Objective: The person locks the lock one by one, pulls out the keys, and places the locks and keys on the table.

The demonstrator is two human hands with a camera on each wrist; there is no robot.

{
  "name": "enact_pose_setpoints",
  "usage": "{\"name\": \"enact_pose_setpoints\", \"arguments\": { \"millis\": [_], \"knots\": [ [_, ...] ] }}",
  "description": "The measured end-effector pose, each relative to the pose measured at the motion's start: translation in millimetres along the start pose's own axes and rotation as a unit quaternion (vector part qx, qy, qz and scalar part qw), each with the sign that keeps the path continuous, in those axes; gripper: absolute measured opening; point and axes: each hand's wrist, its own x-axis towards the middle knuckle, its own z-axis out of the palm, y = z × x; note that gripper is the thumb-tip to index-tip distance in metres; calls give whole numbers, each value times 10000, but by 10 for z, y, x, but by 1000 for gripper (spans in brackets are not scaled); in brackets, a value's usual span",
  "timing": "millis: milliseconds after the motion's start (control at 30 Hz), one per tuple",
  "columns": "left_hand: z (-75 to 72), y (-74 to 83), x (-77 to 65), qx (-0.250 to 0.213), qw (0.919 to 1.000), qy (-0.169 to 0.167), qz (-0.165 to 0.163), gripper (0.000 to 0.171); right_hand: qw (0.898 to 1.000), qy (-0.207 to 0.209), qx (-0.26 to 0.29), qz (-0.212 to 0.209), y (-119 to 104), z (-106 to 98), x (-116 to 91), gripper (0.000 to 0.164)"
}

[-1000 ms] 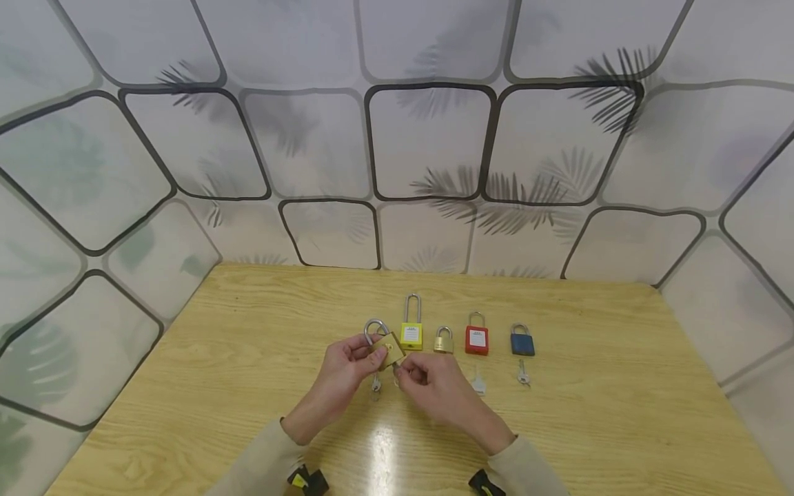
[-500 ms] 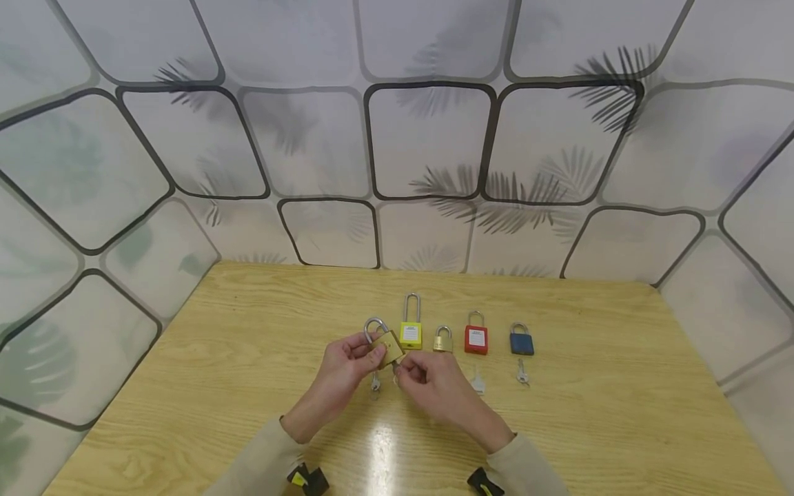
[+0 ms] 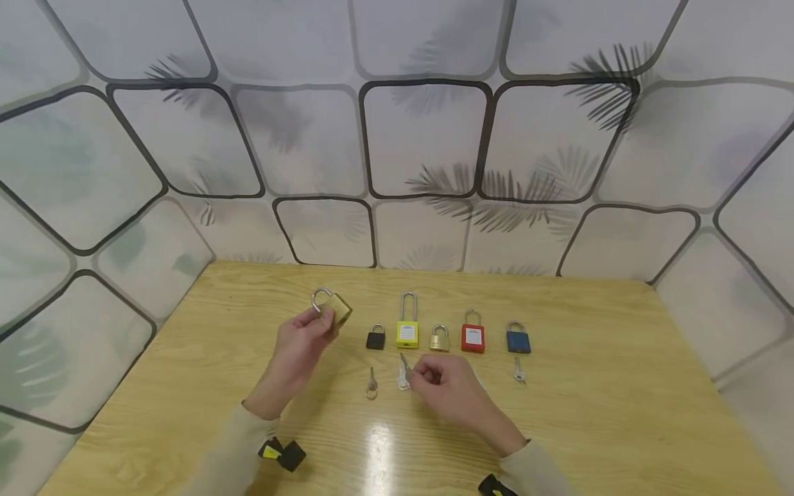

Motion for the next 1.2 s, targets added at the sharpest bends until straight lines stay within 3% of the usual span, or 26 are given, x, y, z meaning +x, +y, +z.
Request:
{"name": "enact_pose_setpoints", "arguments": {
  "millis": [100, 233, 533, 1000, 1200],
  "knots": [
    [-98, 142, 31, 241, 9996, 22, 153, 27, 9997, 95, -170, 147, 11, -25, -5, 15],
    [-190, 221, 34, 469, 9986, 48, 255, 26, 9990, 39, -402, 174, 10, 6, 30, 17],
    [-360, 166, 21, 390, 9987, 300, 126, 22, 9980, 119, -589, -204, -24, 168, 121, 15],
    [-497, 143, -70, 541, 9976, 440, -56, 23, 9947, -26, -882, 537, -35, 335, 113, 11],
    [-492, 158, -58, 471, 9981, 403, 38, 27, 9955, 218, -767, 514, -43, 375, 149, 11]
  ]
}}
